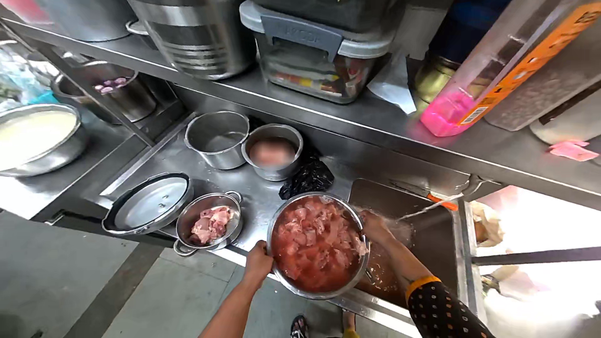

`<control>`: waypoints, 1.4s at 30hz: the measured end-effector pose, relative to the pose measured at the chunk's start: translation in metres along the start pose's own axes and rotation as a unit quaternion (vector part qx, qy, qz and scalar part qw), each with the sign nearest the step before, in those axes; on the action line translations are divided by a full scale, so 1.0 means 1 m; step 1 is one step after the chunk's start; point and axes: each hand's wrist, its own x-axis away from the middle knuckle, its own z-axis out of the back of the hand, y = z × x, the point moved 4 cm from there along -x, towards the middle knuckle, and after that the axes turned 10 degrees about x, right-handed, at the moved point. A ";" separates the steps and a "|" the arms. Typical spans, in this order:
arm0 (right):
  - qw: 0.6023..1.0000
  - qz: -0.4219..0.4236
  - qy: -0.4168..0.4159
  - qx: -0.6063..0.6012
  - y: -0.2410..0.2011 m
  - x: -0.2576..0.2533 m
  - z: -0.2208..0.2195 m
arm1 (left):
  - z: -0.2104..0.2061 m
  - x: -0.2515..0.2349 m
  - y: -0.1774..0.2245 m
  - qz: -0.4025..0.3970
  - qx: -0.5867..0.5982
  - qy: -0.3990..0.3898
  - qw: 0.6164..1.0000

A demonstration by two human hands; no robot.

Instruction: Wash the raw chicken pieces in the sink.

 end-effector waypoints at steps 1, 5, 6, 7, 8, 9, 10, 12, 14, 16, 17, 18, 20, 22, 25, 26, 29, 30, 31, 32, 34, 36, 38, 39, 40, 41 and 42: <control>1.000 0.012 0.017 0.012 -0.007 0.005 0.003 | 0.003 -0.004 -0.005 0.004 0.005 0.003 1.000; 0.986 0.062 0.127 0.088 -0.038 0.047 0.020 | 0.007 -0.008 -0.014 0.002 0.032 0.001 0.999; 0.989 0.052 0.110 0.085 -0.049 0.059 0.019 | 0.007 -0.008 -0.015 0.003 0.038 -0.002 0.999; 0.994 0.039 0.071 0.075 -0.059 0.069 0.012 | 0.007 -0.007 -0.016 0.005 0.044 -0.002 0.999; 0.997 0.031 0.034 0.063 -0.064 0.072 -0.004 | 0.007 -0.008 -0.018 0.008 0.047 -0.001 0.999; 0.998 0.033 0.007 0.046 -0.065 0.069 -0.023 | 0.007 -0.008 -0.018 0.008 0.049 -0.002 0.999; 0.999 0.041 0.001 0.021 -0.064 0.061 -0.042 | 0.007 -0.008 -0.019 0.007 0.052 -0.004 0.999; 0.997 0.057 0.039 -0.036 -0.061 0.037 -0.069 | 0.008 -0.009 -0.018 0.002 0.057 -0.007 0.998; 0.986 0.066 0.113 -0.101 -0.061 0.020 -0.079 | 0.007 -0.009 -0.019 0.001 0.056 -0.005 0.998; 0.973 0.086 0.155 -0.146 -0.063 0.005 -0.084 | 0.007 -0.009 -0.017 -0.003 0.055 0.001 0.998; 0.970 0.096 0.159 -0.156 -0.065 0.001 -0.085 | 0.006 -0.008 -0.016 -0.004 0.056 0.004 0.998; 0.969 0.107 0.152 -0.163 -0.066 -0.002 -0.085 | 0.006 -0.007 -0.016 -0.005 0.060 0.007 0.998; 0.967 0.135 0.136 -0.169 -0.069 -0.007 -0.084 | 0.004 -0.005 -0.015 -0.006 0.064 0.011 0.998; 0.964 0.170 0.112 -0.172 -0.073 -0.015 -0.080 | 0.004 -0.005 -0.010 -0.012 0.062 0.018 0.998; 0.959 0.194 0.089 -0.187 -0.072 -0.022 -0.083 | 0.003 -0.002 -0.004 -0.023 0.039 0.026 0.999; 0.956 0.201 0.092 -0.193 -0.072 -0.023 -0.083 | 0.003 -0.004 -0.002 -0.033 0.025 0.031 0.999; 0.967 0.172 0.089 -0.168 -0.086 0.008 -0.047 | 0.001 -0.005 0.010 -0.058 -0.012 0.045 0.997; 0.991 0.063 -0.065 -0.100 -0.106 0.031 -0.011 | 0.000 -0.005 0.014 -0.068 -0.019 0.049 0.996; 0.988 0.026 -0.123 -0.094 -0.112 0.036 0.002 | 0.000 -0.004 0.018 -0.079 -0.023 0.052 0.995; 0.987 0.057 -0.083 -0.129 -0.104 0.030 -0.009 | -0.001 -0.003 0.020 -0.086 -0.026 0.054 0.994; 0.950 0.192 0.068 -0.235 -0.074 -0.013 -0.064 | -0.001 -0.004 0.025 -0.094 -0.031 0.056 0.993; 0.946 0.187 0.058 -0.257 -0.070 -0.029 -0.078 | -0.001 -0.005 0.028 -0.099 -0.037 0.058 0.993; 0.948 0.173 0.055 -0.260 -0.072 -0.028 -0.075 | -0.001 -0.005 0.030 -0.104 -0.040 0.060 0.992; 0.950 0.169 0.055 -0.258 -0.073 -0.026 -0.074 | 0.000 -0.006 0.032 -0.108 -0.039 0.059 0.992; 0.951 0.169 0.054 -0.254 -0.074 -0.024 -0.072 | -0.001 -0.006 0.033 -0.114 -0.036 0.058 0.991; 0.951 0.170 0.053 -0.254 -0.074 -0.021 -0.071 | -0.001 -0.005 0.035 -0.119 -0.036 0.056 0.991; 0.951 0.169 0.048 -0.253 -0.075 -0.017 -0.068 | -0.001 -0.004 0.038 -0.124 -0.037 0.053 0.990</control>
